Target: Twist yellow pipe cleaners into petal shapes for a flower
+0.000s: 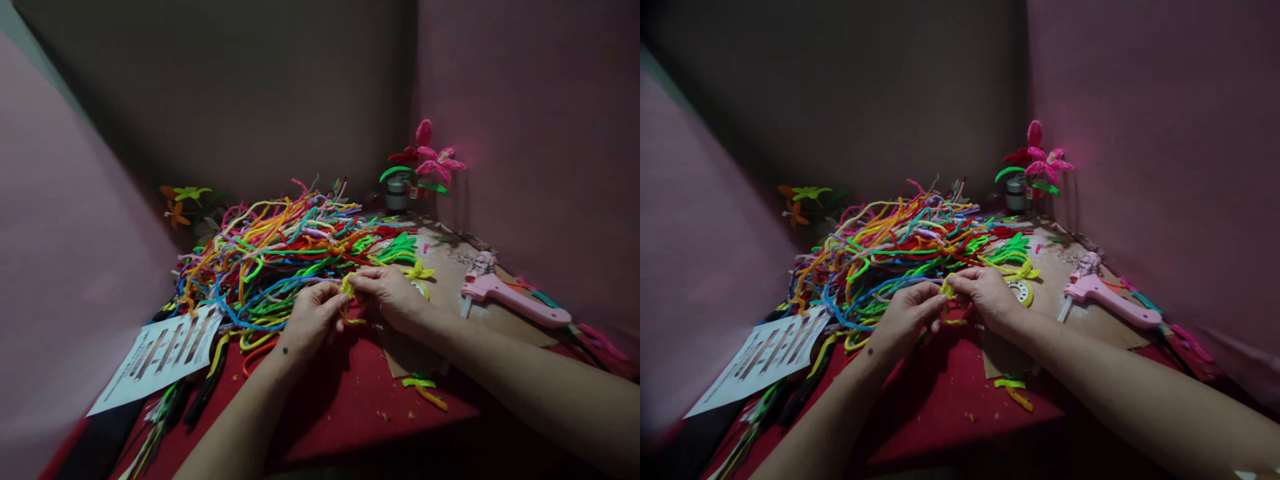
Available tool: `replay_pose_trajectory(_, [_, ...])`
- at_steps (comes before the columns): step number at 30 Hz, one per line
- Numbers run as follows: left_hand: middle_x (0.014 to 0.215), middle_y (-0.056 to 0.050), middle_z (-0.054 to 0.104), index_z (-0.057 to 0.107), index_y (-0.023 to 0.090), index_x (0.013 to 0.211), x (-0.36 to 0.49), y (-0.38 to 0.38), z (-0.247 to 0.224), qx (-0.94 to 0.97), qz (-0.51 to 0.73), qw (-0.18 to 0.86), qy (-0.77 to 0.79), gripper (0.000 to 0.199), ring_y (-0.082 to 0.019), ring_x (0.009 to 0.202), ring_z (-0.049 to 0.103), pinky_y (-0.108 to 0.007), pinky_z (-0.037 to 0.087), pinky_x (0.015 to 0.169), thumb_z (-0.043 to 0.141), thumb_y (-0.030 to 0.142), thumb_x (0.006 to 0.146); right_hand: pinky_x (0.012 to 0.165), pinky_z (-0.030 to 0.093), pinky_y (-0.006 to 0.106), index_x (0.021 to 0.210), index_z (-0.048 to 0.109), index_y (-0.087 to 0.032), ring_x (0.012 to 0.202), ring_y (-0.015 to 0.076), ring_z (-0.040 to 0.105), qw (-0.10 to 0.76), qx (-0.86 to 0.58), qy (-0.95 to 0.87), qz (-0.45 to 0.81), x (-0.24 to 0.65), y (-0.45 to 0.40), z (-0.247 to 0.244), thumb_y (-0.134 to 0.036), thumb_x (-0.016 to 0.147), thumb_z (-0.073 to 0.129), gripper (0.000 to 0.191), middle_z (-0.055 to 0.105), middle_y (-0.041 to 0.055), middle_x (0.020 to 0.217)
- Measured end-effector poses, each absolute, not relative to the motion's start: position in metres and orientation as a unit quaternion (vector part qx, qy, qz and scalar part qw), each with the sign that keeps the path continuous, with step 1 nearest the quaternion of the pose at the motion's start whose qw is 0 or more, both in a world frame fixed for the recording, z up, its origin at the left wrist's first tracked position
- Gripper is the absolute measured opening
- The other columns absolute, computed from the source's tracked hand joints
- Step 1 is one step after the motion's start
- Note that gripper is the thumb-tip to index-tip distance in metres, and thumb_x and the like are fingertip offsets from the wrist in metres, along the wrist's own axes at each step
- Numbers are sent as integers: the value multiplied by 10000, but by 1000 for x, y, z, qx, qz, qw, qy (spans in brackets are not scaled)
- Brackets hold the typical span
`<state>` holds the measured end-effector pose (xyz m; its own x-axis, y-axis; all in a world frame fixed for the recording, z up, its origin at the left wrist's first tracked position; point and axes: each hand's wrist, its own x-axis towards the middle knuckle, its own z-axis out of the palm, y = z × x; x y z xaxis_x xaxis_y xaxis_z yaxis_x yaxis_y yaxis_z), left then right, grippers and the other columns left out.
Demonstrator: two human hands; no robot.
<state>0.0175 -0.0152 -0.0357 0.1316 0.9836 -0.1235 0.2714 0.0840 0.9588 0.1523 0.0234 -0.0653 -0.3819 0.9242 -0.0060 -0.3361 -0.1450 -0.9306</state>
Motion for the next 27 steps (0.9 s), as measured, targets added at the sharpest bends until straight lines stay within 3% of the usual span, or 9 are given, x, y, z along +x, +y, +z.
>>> replay_pose_trajectory(4, [394,59,434,496,152,627,15,-14,-35,600,345,463,553,174,-48,310,351,-156,224,323,559,290,713,428,265,208,565,562,-126,408,49,379,475,-322,-467,673,153,21,-59,-338,643,674,253,483,-44,458])
replay_pose_trajectory(9, [411,78,366,462,155,599,11,-12,-36,604,325,504,525,205,-32,334,297,-158,207,339,575,291,703,426,226,209,521,536,-123,414,40,349,492,-308,-458,674,154,21,-58,-294,611,700,253,455,-55,447])
replay_pose_trajectory(18, [444,50,447,547,149,695,8,-11,-37,590,407,470,516,188,-49,354,348,-175,229,360,540,323,766,477,346,217,747,590,-137,497,75,465,441,-307,-490,686,154,22,-61,-381,663,651,265,552,-10,619])
replay_pose_trajectory(23, [449,54,441,560,147,709,9,-11,-39,531,450,490,525,195,-41,364,345,-165,225,364,600,337,726,515,364,216,712,566,-139,565,89,492,425,-343,-576,608,150,19,-65,-288,607,682,217,564,-16,655])
replay_pose_trajectory(27, [544,31,507,592,134,750,9,-11,-41,478,476,545,497,186,-32,408,377,-161,247,391,654,294,679,524,347,214,674,555,-146,566,89,469,421,-366,-679,478,148,17,-67,-202,662,610,80,536,-29,618])
